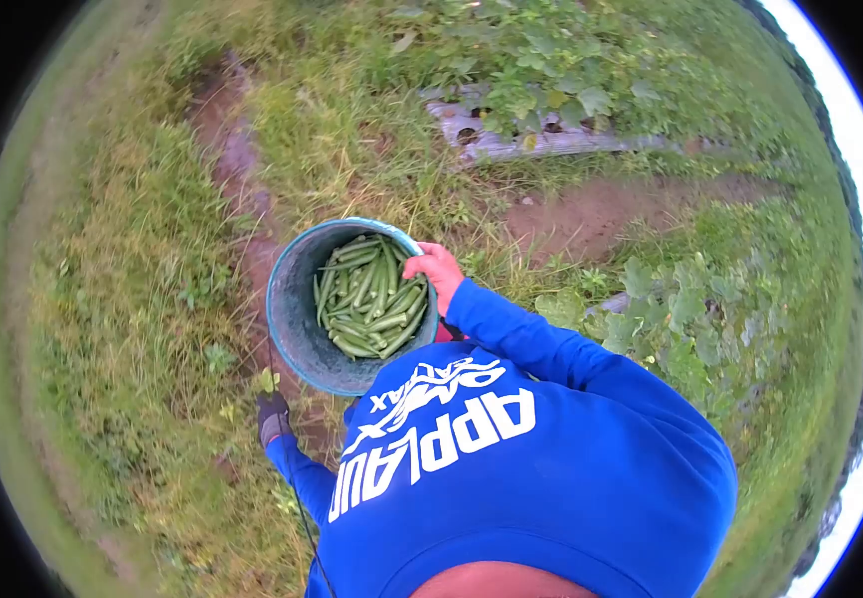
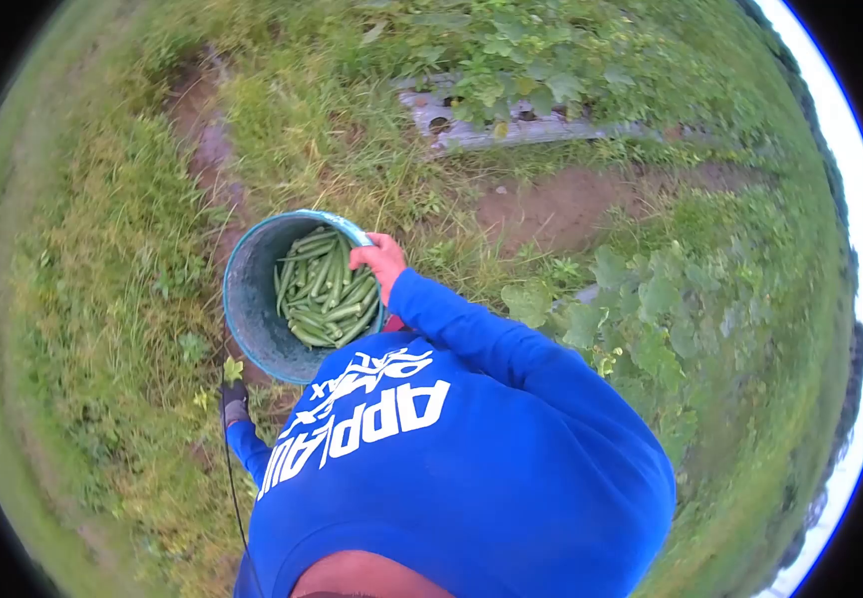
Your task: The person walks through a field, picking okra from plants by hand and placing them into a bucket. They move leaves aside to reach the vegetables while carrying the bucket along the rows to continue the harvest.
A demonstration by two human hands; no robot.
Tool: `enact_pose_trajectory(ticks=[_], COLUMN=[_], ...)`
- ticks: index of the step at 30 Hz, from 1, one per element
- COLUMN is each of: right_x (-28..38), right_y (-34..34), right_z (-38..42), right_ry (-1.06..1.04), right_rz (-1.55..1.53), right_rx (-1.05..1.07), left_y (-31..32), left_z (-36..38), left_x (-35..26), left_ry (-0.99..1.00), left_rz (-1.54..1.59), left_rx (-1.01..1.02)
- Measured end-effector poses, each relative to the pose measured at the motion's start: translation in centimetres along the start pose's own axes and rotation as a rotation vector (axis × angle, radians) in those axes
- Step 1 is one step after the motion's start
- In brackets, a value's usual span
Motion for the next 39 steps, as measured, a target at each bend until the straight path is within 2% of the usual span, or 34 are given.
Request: enact_pose_trajectory(ticks=[5,9,13,15,18,21,23,24,27,29,31,35,36,37,39], right_x=[4.2,6.0,9.2,9.8,11.7,13.6,15.4,16.2,21.0,26.8,32.3,39.6,41.2,43.3,45.8], right_y=[3.4,5.7,8.1,8.6,9.2,10.0,10.0,10.5,11.0,9.8,9.1,10.0,9.0,9.5,10.3], right_z=[-4.8,-8.3,-13.6,-17.6,-23.6,-31.1,-35.4,-36.3,-38.9,-39.8,-41.5,-48.2,-50.0,-50.4,-54.0], right_ry=[-0.05,0.001,-0.088,-0.079,0.069,0.173,0.104,0.133,0.186,0.194,0.207,0.134,0.123,0.081,0.049], right_rz=[0.134,-0.05,0.18,0.081,-0.178,-0.344,-0.186,-0.234,-0.306,-0.288,-0.248,-0.186,-0.189,-0.188,-0.135], right_rx=[-0.173,-0.195,-0.219,-0.185,-0.081,0.195,0.251,0.128,0.101,0.195,0.111,0.195,0.185,0.034,0.096], left_y=[11.2,19.0,25.3,27.9,31.7,37.0,41.2,42.5,47.0,50.6,54.3,60.9,63.1,64.9,69.3], left_z=[-8.2,-12.1,-16.4,-18.6,-22.6,-26.7,-29.7,-30.9,-33.2,-33.6,-34.6,-40.4,-41.7,-43.4,-46.6], left_x=[-0.2,-0.5,-0.4,-0.6,-1.6,-2.6,-3.1,-3.5,-5.5,-7.1,-8.4,-9.7,-10.1,-10.4,-11.1], left_ry=[-0.183,-0.249,-0.299,-0.304,-0.292,-0.273,-0.269,-0.265,-0.244,-0.242,-0.249,-0.267,-0.276,-0.286,-0.307], left_rz=[-0.165,-0.249,-0.297,-0.309,-0.293,-0.282,-0.249,-0.231,-0.191,-0.164,-0.122,-0.026,-0.001,0.021,0.053], left_rx=[0.179,0.315,0.409,0.426,0.407,0.36,0.343,0.328,0.296,0.263,0.249,0.278,0.289,0.304,0.336])
Point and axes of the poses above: each hand's wrist, its own z-axis away from the middle knuckle, its own y-axis out of the palm, x = y × z, the point moved 6 cm from there along -z, towards the middle knuckle, and after that the axes turned 15 degrees about z, right-handed, at the moved point
